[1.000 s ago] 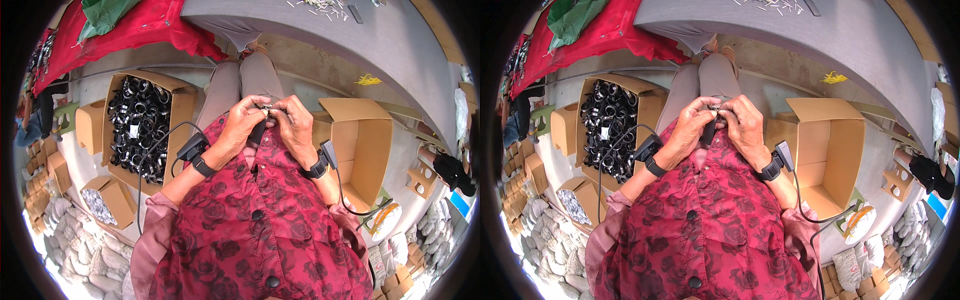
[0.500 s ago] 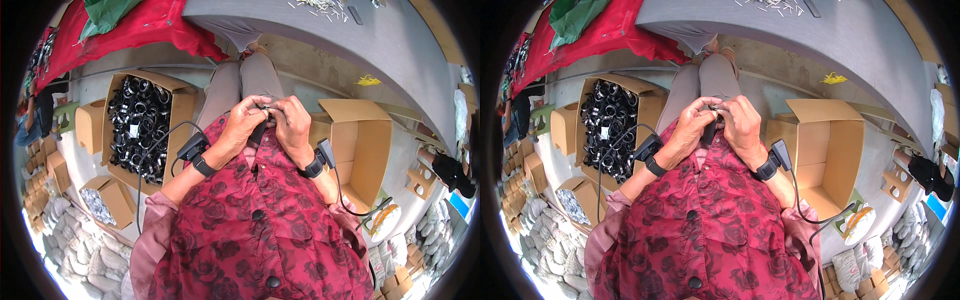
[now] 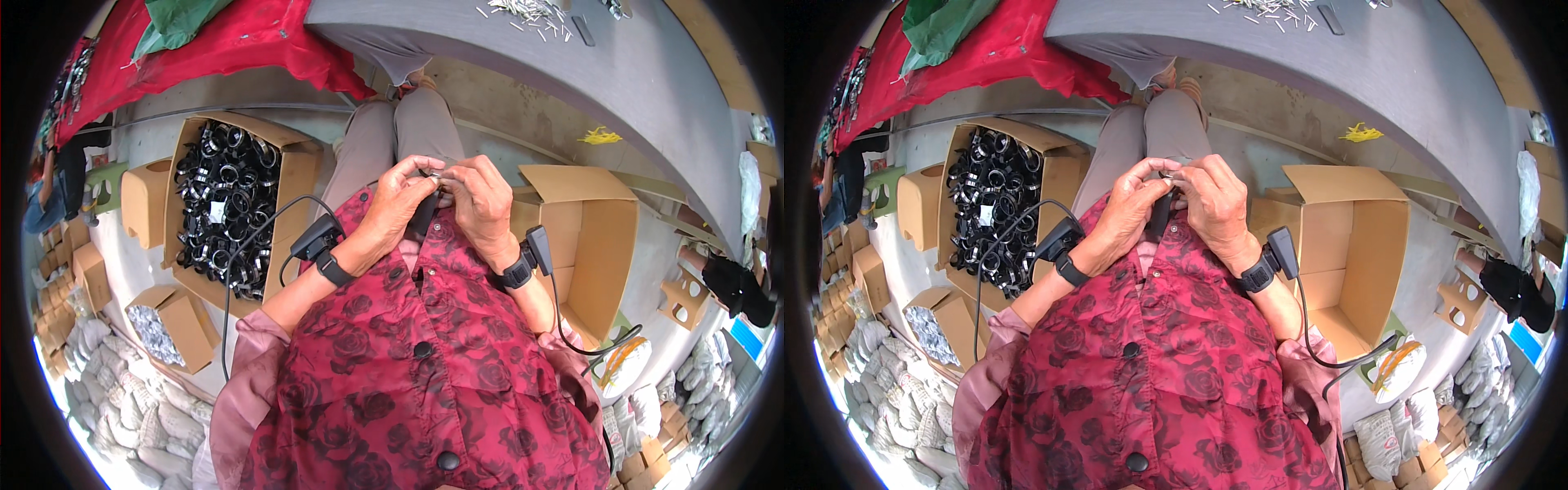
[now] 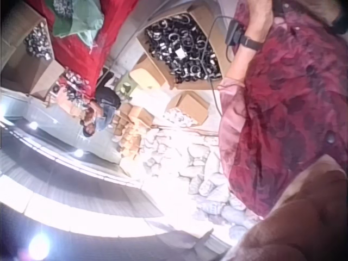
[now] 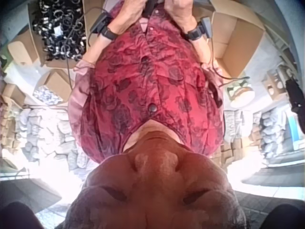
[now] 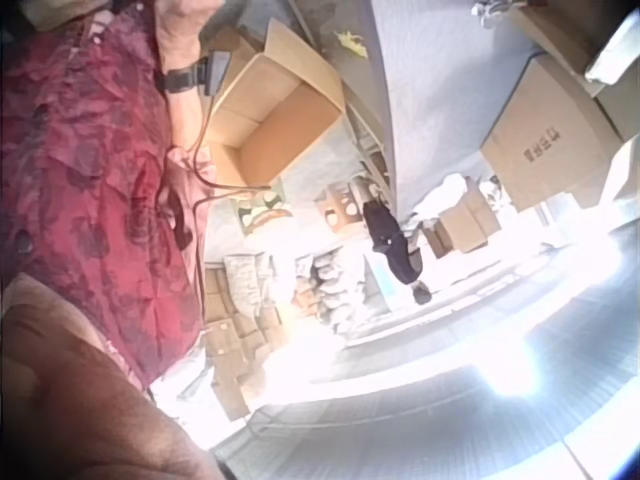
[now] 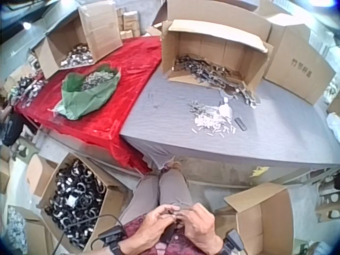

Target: Manually assembling small metal and plastic components to form larger mechanical circular parts.

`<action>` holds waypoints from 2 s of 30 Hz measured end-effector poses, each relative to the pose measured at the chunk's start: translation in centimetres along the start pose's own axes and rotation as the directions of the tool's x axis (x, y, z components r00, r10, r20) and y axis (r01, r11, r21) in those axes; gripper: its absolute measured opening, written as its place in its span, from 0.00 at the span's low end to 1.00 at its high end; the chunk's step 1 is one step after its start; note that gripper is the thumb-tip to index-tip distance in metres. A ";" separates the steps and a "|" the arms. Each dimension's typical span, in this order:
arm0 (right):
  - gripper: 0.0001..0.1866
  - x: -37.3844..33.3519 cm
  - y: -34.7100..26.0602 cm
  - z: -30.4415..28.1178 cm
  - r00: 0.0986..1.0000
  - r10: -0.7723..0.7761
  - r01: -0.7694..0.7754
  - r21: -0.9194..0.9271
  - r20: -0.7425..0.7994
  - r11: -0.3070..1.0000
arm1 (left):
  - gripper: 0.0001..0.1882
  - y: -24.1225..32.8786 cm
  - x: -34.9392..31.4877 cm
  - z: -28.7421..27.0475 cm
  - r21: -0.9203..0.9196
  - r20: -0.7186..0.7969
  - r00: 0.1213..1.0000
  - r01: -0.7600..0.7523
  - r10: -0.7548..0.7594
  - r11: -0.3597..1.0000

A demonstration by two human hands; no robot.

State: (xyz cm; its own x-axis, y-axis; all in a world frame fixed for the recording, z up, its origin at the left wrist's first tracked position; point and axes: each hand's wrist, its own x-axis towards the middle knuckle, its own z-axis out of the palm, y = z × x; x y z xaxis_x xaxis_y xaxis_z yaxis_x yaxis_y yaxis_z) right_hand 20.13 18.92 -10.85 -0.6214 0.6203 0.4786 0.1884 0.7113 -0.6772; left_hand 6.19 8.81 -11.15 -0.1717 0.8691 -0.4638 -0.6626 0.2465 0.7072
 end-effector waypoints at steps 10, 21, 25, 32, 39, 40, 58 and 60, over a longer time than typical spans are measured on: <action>0.10 -1.0 -0.1 -0.2 0.982 0.187 -0.180 0.128 -0.041 0.975 | 0.13 -0.6 0.4 -0.6 -0.090 0.043 0.999 0.011 -0.007 0.996; 0.06 -2.1 -0.1 0.4 0.931 0.363 -0.349 0.204 -0.031 0.914 | 0.12 -0.6 0.4 -0.2 -0.090 -0.034 0.999 0.039 -0.042 0.995; 0.06 -2.4 -0.1 0.7 0.921 0.386 -0.367 0.212 -0.056 0.906 | 0.13 -0.6 0.6 -0.3 -0.105 -0.030 0.998 0.043 -0.047 0.994; 0.06 -2.5 -0.2 1.1 0.900 0.431 -0.399 0.272 -0.066 0.876 | 0.13 -0.4 0.5 -0.2 -0.079 -0.042 0.998 0.052 -0.055 0.996; 0.06 -2.9 -0.2 1.7 0.903 0.416 -0.380 0.252 -0.105 0.890 | 0.13 -0.2 0.4 -0.1 -0.076 -0.037 0.998 0.043 -0.046 0.996; 0.06 -2.9 -0.2 1.7 0.901 0.421 -0.384 0.255 -0.108 0.888 | 0.13 -0.2 0.4 0.0 -0.071 -0.036 0.998 0.048 -0.050 0.996; 0.05 -2.9 -0.1 2.0 0.923 0.358 -0.333 0.174 -0.139 0.927 | 0.14 0.2 0.3 0.2 -0.053 -0.065 0.995 0.067 -0.070 0.996; 0.05 -2.7 -0.2 1.9 0.903 0.416 -0.383 0.243 -0.105 0.891 | 0.14 0.2 0.3 0.2 -0.058 -0.059 0.996 0.067 -0.071 0.996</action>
State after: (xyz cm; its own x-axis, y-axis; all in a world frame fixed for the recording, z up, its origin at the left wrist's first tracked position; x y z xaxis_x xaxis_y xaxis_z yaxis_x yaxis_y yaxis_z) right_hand 20.28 16.47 -13.06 -0.4030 0.8910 0.2090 0.2209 0.3163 -0.9226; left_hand 6.11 9.15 -11.02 -0.1670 0.8227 -0.5434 -0.7139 0.2793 0.6422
